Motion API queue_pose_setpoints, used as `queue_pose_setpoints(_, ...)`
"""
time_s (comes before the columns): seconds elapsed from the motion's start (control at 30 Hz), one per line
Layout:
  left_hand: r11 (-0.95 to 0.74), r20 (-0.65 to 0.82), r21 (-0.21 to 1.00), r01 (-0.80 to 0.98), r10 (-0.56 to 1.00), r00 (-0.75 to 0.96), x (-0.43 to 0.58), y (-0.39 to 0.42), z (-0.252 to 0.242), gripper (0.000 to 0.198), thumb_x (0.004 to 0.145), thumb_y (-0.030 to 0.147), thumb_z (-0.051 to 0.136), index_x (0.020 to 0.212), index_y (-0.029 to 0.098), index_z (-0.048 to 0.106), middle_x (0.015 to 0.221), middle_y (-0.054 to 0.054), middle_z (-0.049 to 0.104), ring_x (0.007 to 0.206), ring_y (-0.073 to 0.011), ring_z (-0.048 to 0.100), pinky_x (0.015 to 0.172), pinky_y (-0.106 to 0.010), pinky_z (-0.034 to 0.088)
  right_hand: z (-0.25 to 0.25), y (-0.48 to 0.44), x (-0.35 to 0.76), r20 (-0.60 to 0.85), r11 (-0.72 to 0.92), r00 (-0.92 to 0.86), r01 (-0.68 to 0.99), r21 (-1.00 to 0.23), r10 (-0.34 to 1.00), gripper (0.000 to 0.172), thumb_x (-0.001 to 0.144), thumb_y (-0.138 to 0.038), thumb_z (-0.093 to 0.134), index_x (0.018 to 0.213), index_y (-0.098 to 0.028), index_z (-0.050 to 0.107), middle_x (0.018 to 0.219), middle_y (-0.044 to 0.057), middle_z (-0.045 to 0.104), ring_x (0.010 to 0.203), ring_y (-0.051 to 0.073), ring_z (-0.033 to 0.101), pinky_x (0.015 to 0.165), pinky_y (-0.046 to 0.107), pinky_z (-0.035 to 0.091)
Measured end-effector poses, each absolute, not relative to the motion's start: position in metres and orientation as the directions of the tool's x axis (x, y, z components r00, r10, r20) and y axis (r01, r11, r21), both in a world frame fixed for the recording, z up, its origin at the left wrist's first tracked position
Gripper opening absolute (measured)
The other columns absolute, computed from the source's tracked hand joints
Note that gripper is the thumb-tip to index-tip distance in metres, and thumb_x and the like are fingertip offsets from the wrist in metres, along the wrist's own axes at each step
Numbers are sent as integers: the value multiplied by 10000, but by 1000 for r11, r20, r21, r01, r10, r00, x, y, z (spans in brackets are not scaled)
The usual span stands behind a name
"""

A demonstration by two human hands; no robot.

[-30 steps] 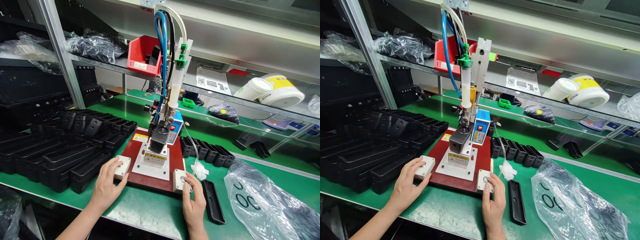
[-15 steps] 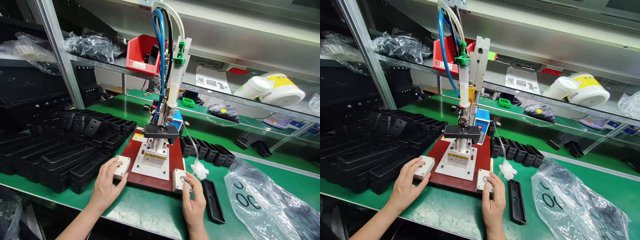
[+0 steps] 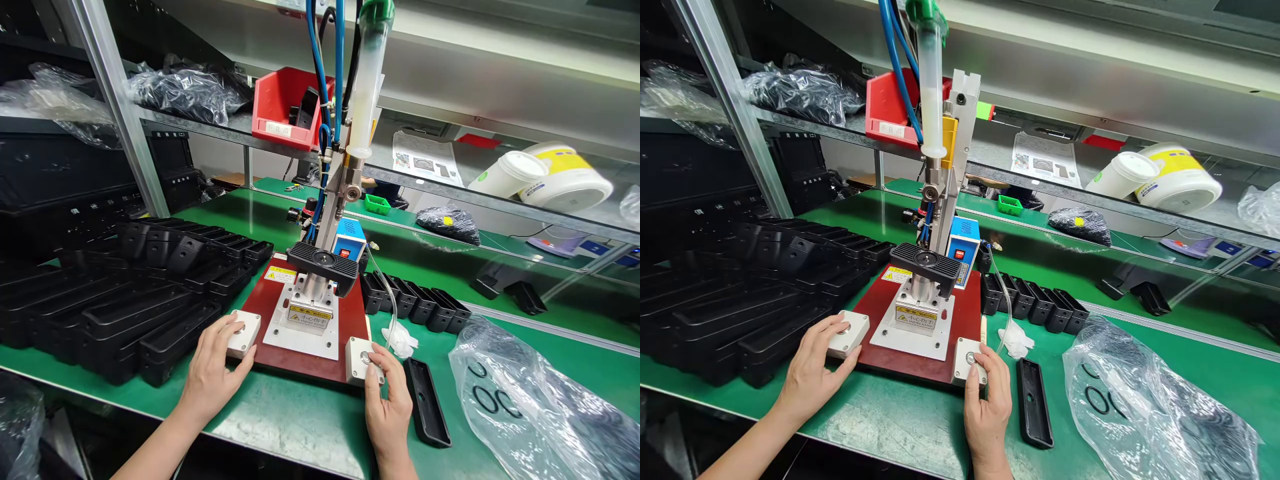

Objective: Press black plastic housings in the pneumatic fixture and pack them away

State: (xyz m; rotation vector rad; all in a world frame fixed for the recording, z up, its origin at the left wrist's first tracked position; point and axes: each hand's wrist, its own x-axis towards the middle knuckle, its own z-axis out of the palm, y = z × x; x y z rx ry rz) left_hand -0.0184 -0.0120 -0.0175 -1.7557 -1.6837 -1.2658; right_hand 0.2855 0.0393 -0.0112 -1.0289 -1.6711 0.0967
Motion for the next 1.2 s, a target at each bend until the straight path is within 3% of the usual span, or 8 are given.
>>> queue_pose_setpoints(0.6,-200,806,304,932,576,-140,-18,-13,-18,416,860,264,613,1237,158,473,1242,-155,526,1120,-284,550,948,-447,498,-15,40,286,748,610,6,574,-546,664,162,922,-244,515,1046,-199,610,1158,106,613,1081,245,583,910,436,475)
queue_pose_setpoints(0.97,-222,782,371,902,598,-175,-20,-14,-17,386,860,273,609,1215,183,487,1268,-139,519,1156,-278,537,959,-438,505,-13,44,288,756,589,-6,631,-505,654,190,924,-302,504,1000,-183,631,1098,120,643,1030,251,605,878,438,486)
queue_pose_setpoints(1.2,-241,776,407,881,600,-195,-21,-15,-17,388,853,263,615,1215,191,496,1264,-134,525,1162,-276,537,966,-438,506,34,55,278,648,457,107,623,-635,754,337,891,-454,550,1086,-194,635,1094,103,657,984,251,618,826,412,488)
